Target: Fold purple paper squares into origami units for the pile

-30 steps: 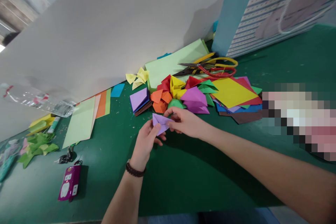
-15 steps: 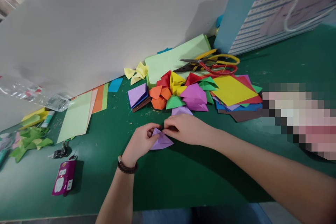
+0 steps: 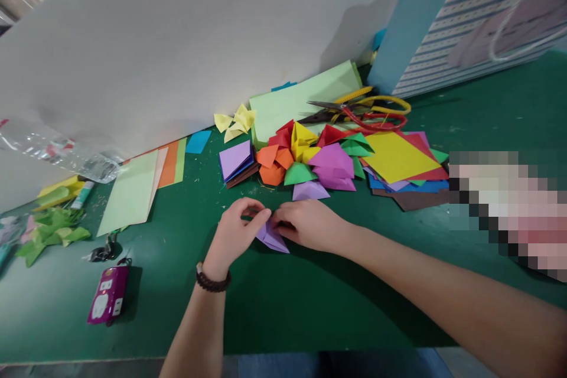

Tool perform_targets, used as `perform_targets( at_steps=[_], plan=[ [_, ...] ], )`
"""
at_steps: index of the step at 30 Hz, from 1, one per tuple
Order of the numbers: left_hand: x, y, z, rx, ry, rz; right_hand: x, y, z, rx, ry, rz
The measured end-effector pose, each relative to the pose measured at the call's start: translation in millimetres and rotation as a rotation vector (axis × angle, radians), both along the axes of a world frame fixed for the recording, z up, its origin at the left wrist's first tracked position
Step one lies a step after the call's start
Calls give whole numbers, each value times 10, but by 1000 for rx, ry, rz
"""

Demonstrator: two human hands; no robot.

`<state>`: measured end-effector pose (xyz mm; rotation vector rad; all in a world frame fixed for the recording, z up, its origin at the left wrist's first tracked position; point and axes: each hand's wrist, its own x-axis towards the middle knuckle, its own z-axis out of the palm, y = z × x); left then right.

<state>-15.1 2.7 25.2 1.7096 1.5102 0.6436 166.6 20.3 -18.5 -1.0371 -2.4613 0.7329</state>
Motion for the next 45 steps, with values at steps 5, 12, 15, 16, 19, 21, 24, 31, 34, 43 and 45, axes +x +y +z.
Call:
perform_targets(
  at_steps=[5,12,15,16,19,21,24,31,34,43,45],
  plan=[
    [30,-163,85,127,254,-194,-31,-13,-8,45,-55,-38],
    [223,-262,-51,203,485,-160,60,41,29,53,-45,114],
    [240,-270,-66,178,523,-159,92,43,23,80,-50,168],
    [240,-271,-65,170,532,-156,95,37,20,98,-61,183],
    [238,-274,-55,146,544,-147,86,6,13,165,-101,227],
    [241,-275,-49,137,527,-147,70,-19,12,207,-133,256],
    [247,-281,-43,125,495,-137,44,-50,22,238,-173,288],
    [263,-294,-38,108,479,-124,32,-84,83,179,-134,380],
    [268,-296,-42,107,474,-126,43,-99,86,168,-112,400],
    [266,-314,-59,130,480,-131,44,-125,110,78,-89,403],
    [263,-314,-65,144,488,-151,84,-82,127,6,-41,363]
  ],
)
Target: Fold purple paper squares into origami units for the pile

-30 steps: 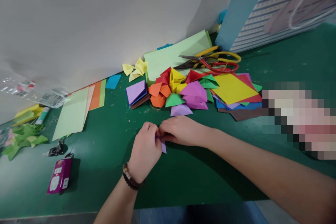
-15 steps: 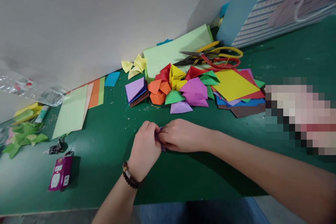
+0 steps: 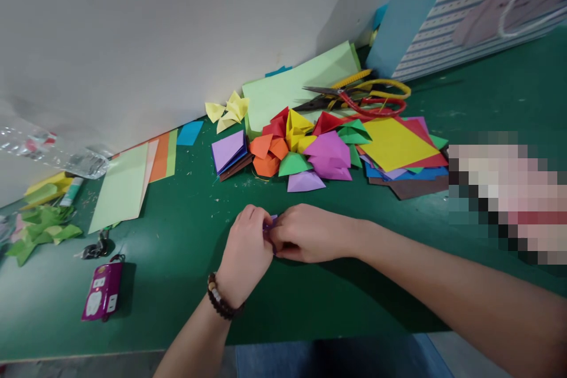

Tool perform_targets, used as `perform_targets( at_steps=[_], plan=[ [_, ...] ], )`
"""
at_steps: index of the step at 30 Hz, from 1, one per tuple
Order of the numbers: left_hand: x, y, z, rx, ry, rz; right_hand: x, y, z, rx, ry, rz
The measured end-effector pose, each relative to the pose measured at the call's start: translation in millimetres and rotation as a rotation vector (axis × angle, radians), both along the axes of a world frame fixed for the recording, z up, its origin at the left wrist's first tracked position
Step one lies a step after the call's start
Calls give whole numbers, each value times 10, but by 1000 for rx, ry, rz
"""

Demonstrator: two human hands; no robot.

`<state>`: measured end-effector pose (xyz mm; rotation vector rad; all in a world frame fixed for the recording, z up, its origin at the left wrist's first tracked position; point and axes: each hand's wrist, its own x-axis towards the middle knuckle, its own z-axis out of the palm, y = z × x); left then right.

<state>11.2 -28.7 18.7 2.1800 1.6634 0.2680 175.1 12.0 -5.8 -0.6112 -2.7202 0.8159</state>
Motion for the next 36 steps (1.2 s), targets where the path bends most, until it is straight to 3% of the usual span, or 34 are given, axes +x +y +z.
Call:
perform_targets(
  at_steps=[4,6,25,36],
  plan=[
    [-17,11,-10,28,11,-46,131,137,3,-21,130,-272],
    [-34,21,-12,30,-9,-63,180,191,-18,18,149,-333],
    [-48,55,13,72,-20,-41,81,194,-137,363,-47,-178],
    [-77,83,-24,57,-65,-26,-53,53,-138,287,-40,-72]
  ],
)
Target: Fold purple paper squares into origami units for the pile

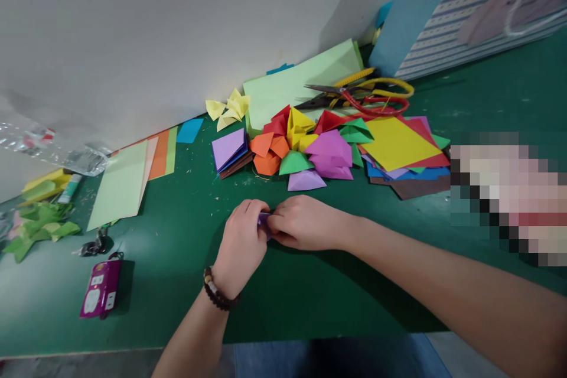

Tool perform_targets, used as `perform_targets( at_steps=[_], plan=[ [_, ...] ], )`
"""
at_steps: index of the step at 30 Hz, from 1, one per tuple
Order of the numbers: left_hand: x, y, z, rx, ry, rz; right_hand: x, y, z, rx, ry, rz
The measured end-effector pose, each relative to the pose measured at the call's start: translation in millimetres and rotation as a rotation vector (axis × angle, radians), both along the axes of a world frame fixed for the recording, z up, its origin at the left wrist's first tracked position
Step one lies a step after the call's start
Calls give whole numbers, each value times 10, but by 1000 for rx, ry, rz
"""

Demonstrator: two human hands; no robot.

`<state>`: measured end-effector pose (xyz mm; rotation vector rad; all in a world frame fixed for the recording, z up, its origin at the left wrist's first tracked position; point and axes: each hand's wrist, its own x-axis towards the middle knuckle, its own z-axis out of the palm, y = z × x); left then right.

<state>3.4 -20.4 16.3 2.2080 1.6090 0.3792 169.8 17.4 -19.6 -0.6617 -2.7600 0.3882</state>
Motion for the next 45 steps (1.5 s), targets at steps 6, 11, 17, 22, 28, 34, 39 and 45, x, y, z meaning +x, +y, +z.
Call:
perform_targets(
  at_steps=[6,11,17,22,28,34,39,45],
  plan=[
    [-5,14,9,17,-27,-22,122,75,46,-93,180,-275],
    [-11,36,-12,44,-66,-21,120,91,60,-151,66,-319],
    [-86,62,-2,-65,-40,64,98,43,127,-68,-45,-359],
    [-77,35,-2,-100,25,91,70,-53,166,74,-83,-207],
    [-65,18,-2,-47,68,61,-15,-118,86,66,-152,-91],
    [-64,25,-8,-45,79,56,-93,-166,63,35,-179,-65],
    [-77,38,12,-63,27,54,-63,-152,131,-18,-84,-86],
    [-121,56,62,-40,31,19,100,-36,190,-173,158,-401]
  ],
)
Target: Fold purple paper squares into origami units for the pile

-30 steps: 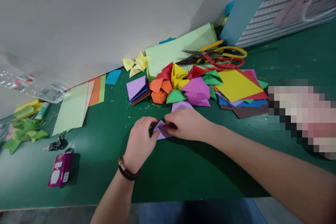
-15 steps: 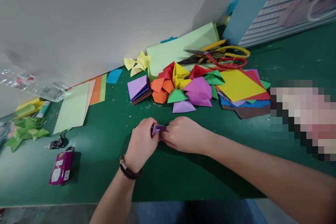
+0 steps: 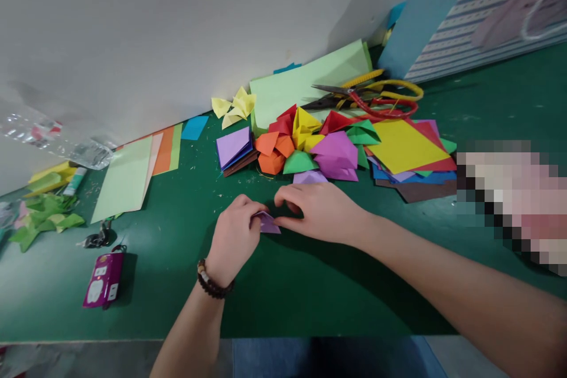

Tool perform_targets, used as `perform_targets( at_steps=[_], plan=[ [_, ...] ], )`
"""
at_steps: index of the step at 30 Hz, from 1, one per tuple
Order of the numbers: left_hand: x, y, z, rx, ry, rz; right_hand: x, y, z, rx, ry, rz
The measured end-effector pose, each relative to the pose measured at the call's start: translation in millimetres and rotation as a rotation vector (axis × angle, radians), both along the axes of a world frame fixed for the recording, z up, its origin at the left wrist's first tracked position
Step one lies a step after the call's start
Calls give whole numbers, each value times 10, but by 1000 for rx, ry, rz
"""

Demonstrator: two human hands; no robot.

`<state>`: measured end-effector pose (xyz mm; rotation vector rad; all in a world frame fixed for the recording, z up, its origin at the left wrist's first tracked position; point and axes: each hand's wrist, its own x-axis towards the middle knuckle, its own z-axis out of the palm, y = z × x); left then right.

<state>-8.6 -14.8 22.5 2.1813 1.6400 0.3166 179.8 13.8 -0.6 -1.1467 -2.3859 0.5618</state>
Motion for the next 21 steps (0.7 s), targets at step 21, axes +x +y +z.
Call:
perform_targets(
  at_steps=[21],
  plan=[
    [104,16,-175,290,-40,-60,44,160,-124,114,-206,-18]
  ],
)
